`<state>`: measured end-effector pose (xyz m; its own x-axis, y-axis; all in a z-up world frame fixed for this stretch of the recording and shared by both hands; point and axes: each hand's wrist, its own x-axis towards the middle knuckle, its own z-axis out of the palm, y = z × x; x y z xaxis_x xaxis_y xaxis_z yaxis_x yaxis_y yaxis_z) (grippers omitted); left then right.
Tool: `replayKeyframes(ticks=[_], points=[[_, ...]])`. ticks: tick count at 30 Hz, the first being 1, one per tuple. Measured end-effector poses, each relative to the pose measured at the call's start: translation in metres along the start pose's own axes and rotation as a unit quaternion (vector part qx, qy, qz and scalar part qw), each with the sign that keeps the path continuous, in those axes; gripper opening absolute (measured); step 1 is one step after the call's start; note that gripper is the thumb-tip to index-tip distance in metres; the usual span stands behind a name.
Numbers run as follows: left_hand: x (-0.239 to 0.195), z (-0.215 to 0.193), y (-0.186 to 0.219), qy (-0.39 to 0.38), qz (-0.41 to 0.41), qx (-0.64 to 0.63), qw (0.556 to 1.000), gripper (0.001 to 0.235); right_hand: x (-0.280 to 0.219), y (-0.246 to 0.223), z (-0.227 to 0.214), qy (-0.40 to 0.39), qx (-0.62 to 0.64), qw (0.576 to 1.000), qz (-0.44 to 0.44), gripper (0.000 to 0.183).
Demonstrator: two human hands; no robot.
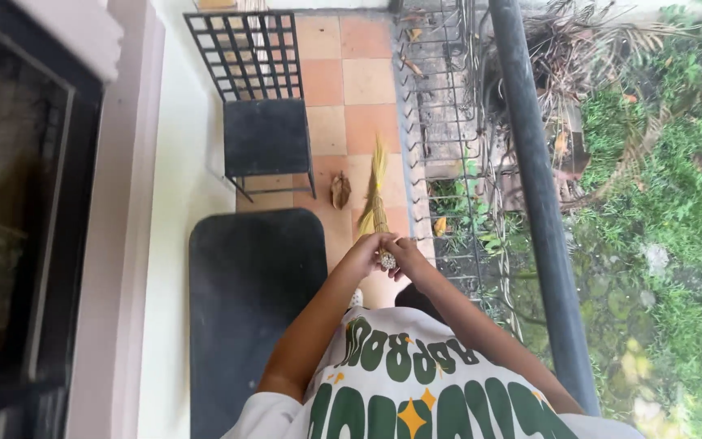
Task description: Sweeping dry leaves and debris on a tiled balcony into a dustpan.
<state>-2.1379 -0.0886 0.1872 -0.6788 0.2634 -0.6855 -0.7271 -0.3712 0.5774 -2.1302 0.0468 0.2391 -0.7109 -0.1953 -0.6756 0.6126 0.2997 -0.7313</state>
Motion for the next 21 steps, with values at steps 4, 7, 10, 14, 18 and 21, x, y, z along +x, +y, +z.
replayKeyframes(ticks=[4,7,10,14,18,21], points=[[0.100,-0.015,0.047,-0.045,0.046,-0.080,0.995,0.035,0.072,-0.067,-0.016,0.017,0.017,1.000,0.014,0.050],[0.197,-0.039,0.084,0.025,0.106,-0.034,0.993,0.031,0.148,-0.108,-0.031,0.008,0.050,0.999,0.007,0.049],[0.234,-0.026,0.175,0.078,0.114,-0.024,0.990,0.031,0.218,-0.170,-0.054,-0.010,0.091,0.996,0.004,0.050],[0.316,-0.027,0.269,0.168,0.095,0.047,0.980,0.045,0.312,-0.264,-0.093,-0.150,0.357,0.914,0.122,0.027],[0.391,-0.045,0.343,0.152,0.064,0.152,0.975,0.055,0.389,-0.365,-0.119,-0.114,0.368,0.913,0.136,0.021],[0.402,-0.052,0.412,0.123,0.045,0.096,0.987,0.061,0.472,-0.385,-0.135,-0.086,0.365,0.919,0.121,0.039]])
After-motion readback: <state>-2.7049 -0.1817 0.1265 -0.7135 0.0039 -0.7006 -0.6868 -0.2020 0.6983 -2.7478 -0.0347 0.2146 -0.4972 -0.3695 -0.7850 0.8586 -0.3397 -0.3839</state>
